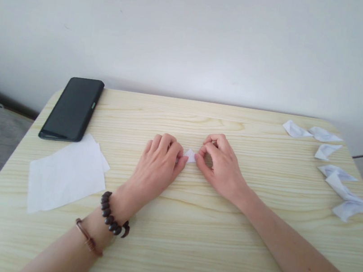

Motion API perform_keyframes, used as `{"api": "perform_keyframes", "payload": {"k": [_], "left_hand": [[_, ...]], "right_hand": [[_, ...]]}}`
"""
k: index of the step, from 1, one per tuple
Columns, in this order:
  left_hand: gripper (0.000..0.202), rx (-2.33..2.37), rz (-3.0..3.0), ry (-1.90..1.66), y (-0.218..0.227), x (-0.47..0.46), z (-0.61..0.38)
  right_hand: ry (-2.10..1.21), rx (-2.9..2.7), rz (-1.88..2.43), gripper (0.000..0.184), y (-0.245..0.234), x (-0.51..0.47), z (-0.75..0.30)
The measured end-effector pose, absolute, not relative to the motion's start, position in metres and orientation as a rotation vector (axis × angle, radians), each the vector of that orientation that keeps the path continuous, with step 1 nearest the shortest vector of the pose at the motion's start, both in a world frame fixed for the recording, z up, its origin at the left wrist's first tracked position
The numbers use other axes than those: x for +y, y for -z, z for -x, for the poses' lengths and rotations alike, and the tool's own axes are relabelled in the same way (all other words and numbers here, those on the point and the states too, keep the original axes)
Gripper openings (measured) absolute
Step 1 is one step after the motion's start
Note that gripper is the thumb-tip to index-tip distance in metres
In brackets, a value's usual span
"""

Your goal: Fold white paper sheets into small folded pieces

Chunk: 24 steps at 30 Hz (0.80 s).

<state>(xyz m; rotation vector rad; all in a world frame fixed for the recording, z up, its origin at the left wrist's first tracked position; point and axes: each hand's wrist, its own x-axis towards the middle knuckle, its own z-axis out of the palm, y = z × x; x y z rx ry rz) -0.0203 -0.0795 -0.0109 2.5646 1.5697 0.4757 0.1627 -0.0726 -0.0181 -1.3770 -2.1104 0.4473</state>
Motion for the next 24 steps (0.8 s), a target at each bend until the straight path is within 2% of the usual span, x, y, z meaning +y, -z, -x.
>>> {"api": "perform_keyframes", "payload": {"k": [2, 6, 10, 18, 24], "left_hand": [[0.018, 1.591, -2.507, -0.48, 0.01, -0.08, 0.021], [0.016, 1.584, -2.427, -0.457, 0.009, -0.08, 0.022], [0.014, 1.555, -2.391, -0.485, 0.008, -0.079, 0.023], [0.017, 1.274, -2.552, -0.766, 0.014, -0.075, 0.033], [0.018, 1.179, -2.52, -0.912, 0.016, -0.069, 0.037]], "right_hand": [[-0.502, -2.1, 1.387, 0.006, 0.017, -0.072, -0.165], [-0.65, -2.113, 1.348, 0.011, 0.013, -0.069, -0.171], [-0.701, -2.18, 1.252, 0.007, 0.011, -0.064, -0.177], [-0.65, -2.188, 1.089, 0.004, 0.016, -0.066, -0.182], [-0.608, -2.217, 1.024, 0.009, 0.016, -0.068, -0.181]]}}
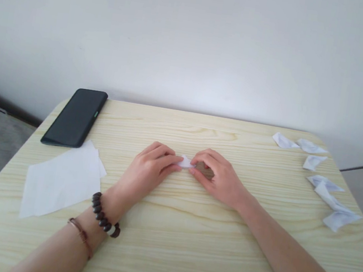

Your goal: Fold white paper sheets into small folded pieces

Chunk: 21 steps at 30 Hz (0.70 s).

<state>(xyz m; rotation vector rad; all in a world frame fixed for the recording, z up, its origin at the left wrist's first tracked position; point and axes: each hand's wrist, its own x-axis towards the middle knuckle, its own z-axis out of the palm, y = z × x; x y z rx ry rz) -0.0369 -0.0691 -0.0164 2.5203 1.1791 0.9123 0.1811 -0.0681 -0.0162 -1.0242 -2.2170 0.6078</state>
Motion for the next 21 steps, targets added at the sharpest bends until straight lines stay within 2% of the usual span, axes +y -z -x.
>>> {"api": "perform_keyframes", "payload": {"k": [16, 21], "left_hand": [[0.014, 1.035, -2.621, -0.948, 0.0081, -0.0759, 0.0327], [0.01, 1.051, -2.54, -1.063, 0.0072, -0.0779, 0.0314]], "right_hand": [[-0.305, -2.24, 0.946, 0.014, 0.0164, -0.0753, -0.1779], [-0.352, -2.198, 0.904, 0.011, 0.017, -0.0755, -0.1759]]}}
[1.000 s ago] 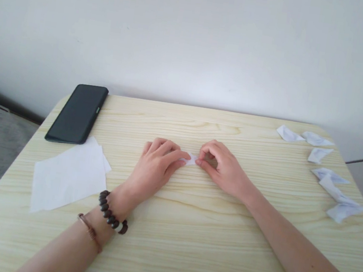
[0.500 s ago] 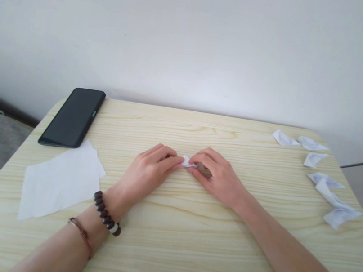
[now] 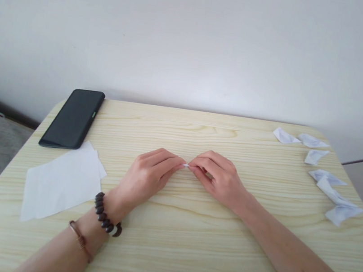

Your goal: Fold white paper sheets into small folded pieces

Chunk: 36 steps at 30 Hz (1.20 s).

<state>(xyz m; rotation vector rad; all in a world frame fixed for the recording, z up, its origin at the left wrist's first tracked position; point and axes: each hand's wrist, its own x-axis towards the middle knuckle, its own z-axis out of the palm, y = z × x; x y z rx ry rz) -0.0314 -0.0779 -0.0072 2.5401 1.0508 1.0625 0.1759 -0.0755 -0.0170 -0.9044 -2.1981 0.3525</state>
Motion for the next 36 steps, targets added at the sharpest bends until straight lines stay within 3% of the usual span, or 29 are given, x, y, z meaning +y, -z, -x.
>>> {"api": "perform_keyframes", "payload": {"k": [13, 22, 36], "left_hand": [[0.015, 1.194, -1.765, -0.897, 0.003, -0.078, 0.03], [0.017, 1.176, -1.546, -0.716, -0.008, -0.082, 0.03], [0.02, 1.062, -1.395, -0.768, -0.009, -0.08, 0.025]], "right_hand": [[-0.564, -2.085, 0.931, 0.011, 0.013, -0.074, -0.179], [-0.623, -2.15, 0.818, 0.017, 0.014, -0.072, -0.179], [-0.903, -2.03, 0.986, 0.033, 0.008, -0.071, -0.181]]}}
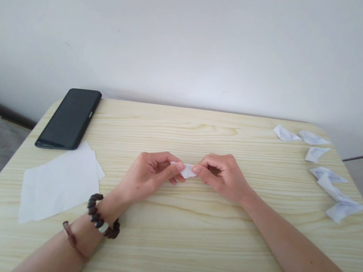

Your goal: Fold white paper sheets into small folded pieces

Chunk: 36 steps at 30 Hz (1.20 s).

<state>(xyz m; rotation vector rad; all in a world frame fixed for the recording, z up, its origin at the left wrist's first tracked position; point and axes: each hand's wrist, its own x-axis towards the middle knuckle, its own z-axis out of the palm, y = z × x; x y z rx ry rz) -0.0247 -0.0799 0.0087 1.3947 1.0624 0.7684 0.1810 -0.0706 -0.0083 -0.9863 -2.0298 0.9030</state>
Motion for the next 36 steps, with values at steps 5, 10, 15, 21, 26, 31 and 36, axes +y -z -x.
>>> {"api": "perform_keyframes", "payload": {"k": [5, 10, 15, 21, 26, 31, 36], "left_hand": [[0.026, 1.071, -1.3, -0.714, -0.003, -0.081, 0.024], [0.022, 1.059, -1.276, -0.748, -0.004, -0.081, 0.024], [0.016, 1.015, -1.291, -0.791, -0.008, -0.081, 0.025], [0.014, 0.995, -1.237, -0.814, -0.008, -0.081, 0.026], [0.026, 1.082, -1.237, -0.81, -0.012, -0.079, 0.022], [0.027, 1.135, -1.332, -0.8, -0.011, -0.078, 0.021], [0.027, 1.132, -1.437, -0.762, -0.01, -0.08, 0.024]], "right_hand": [[-0.798, -2.117, 0.958, 0.039, 0.011, -0.069, -0.181], [-0.769, -2.217, 0.878, 0.042, 0.013, -0.068, -0.181], [-0.895, -2.258, 0.889, 0.034, 0.009, -0.069, -0.183], [-0.886, -2.216, 0.859, 0.031, 0.006, -0.068, -0.183], [-0.952, -2.153, 0.88, 0.034, 0.006, -0.069, -0.184], [-1.032, -2.127, 0.906, 0.034, 0.004, -0.07, -0.183], [-0.978, -2.161, 0.884, 0.032, 0.005, -0.07, -0.183]]}}
